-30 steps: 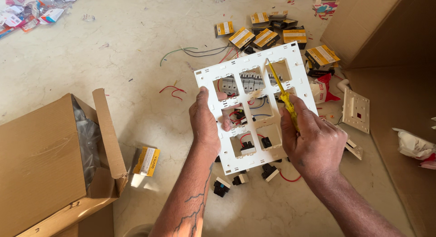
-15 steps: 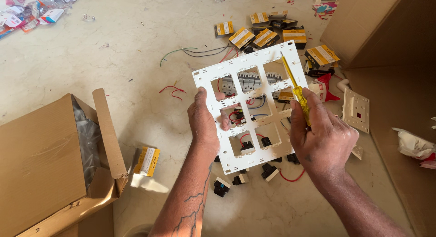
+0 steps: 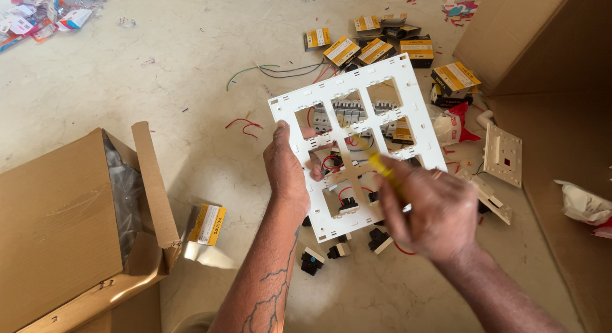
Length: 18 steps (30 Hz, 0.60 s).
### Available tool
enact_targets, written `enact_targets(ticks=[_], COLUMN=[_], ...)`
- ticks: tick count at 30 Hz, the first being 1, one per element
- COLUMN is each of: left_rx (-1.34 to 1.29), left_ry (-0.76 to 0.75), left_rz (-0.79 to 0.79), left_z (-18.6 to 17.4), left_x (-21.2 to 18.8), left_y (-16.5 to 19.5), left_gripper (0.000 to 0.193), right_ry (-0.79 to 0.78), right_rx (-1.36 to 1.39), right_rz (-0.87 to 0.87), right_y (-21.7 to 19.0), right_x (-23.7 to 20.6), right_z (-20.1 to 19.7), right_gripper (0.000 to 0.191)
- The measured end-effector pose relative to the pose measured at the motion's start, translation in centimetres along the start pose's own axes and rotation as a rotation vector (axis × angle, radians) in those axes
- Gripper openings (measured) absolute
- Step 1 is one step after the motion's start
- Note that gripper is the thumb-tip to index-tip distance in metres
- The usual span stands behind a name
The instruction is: The person uses a screwdriver to tighten screws on electrical components attached to a white plastic switchboard frame and then snaps several individual switch and socket modules into the frame's slots.
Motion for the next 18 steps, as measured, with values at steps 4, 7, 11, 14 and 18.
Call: enact_targets(ticks=[4, 7, 11, 14, 18], left_rx=[0.052, 0.040, 0.037, 0.040, 0.054], left_ry=[0.030, 0.048, 0.052, 0.058, 0.045], left_rz=[0.036, 0.026, 0.021, 0.024, 0.019], left_z=[-0.3, -0.5, -0.5, -0.6, -0.5], left_x=[0.1, 0.1, 0.1, 0.1, -0.1], left_y=[0.5, 0.4, 0.4, 0.7, 1.0], left_gripper=[0.057, 0.055, 0.056, 0.056, 0.056], right_ry=[-0.022, -0.046, -0.034, -0.029, -0.048], right_rx=[0.049, 0.042, 0.070, 0.099, 0.094], right_rz=[-0.094, -0.099, -0.172, -0.176, -0.171], right_y=[-2.6, -3.1, -3.9, -4.0, -4.1], right_x=[-0.2, -0.1, 0.0, 0.0, -0.1], right_z=[0.4, 0.4, -0.1, -0.2, 0.0], right_gripper=[0.024, 0.029, 0.029, 0.028, 0.028])
Point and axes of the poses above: each hand's wrist, its own x-axis towards the middle knuckle, its own z-axis out of the palm, y = z × x, the point moved 10 cm from there along x, towards the middle knuckle, and after that the axes turned 1 degree about x, right-handed, at the moved point
